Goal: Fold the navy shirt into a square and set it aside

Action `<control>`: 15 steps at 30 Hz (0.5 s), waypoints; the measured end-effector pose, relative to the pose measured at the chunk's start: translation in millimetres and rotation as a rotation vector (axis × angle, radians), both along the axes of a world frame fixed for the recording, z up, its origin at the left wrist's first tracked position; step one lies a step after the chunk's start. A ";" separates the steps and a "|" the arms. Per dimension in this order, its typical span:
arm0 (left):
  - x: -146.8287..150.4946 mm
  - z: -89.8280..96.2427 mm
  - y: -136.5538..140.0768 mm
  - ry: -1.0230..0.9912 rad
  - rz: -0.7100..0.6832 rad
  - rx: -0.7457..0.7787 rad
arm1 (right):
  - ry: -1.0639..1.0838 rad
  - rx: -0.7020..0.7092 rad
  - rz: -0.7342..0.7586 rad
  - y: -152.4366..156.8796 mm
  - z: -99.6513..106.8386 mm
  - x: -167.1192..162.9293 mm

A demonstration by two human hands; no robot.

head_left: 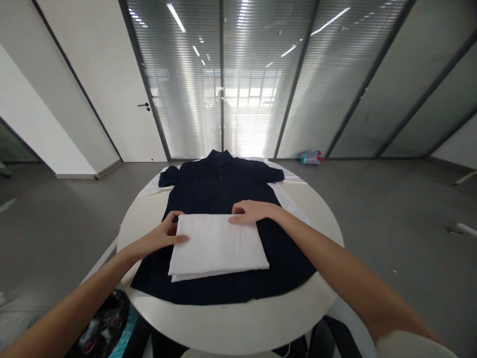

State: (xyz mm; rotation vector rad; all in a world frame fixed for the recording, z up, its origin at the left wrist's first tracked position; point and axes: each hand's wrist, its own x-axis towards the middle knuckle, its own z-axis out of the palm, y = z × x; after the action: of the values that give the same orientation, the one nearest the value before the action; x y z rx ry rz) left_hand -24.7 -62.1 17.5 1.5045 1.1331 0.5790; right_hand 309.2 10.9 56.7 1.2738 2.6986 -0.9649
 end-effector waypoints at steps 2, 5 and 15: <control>1.3 4.2 -4.5 -0.074 -0.042 0.000 | 0.014 -0.068 0.116 7.6 9.9 -17.2; 7.2 7.9 -8.5 -0.140 -0.035 0.097 | 0.046 -0.225 0.221 13.7 21.1 -39.9; 47.4 36.9 55.0 -0.249 0.028 0.206 | 0.403 -0.540 -0.134 22.8 34.5 12.3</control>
State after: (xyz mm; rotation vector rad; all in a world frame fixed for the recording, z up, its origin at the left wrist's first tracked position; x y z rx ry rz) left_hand 22.8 -7.1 54.4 1.5420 0.9241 0.8981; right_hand 321.4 33.7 91.2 1.2500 2.3274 -1.9807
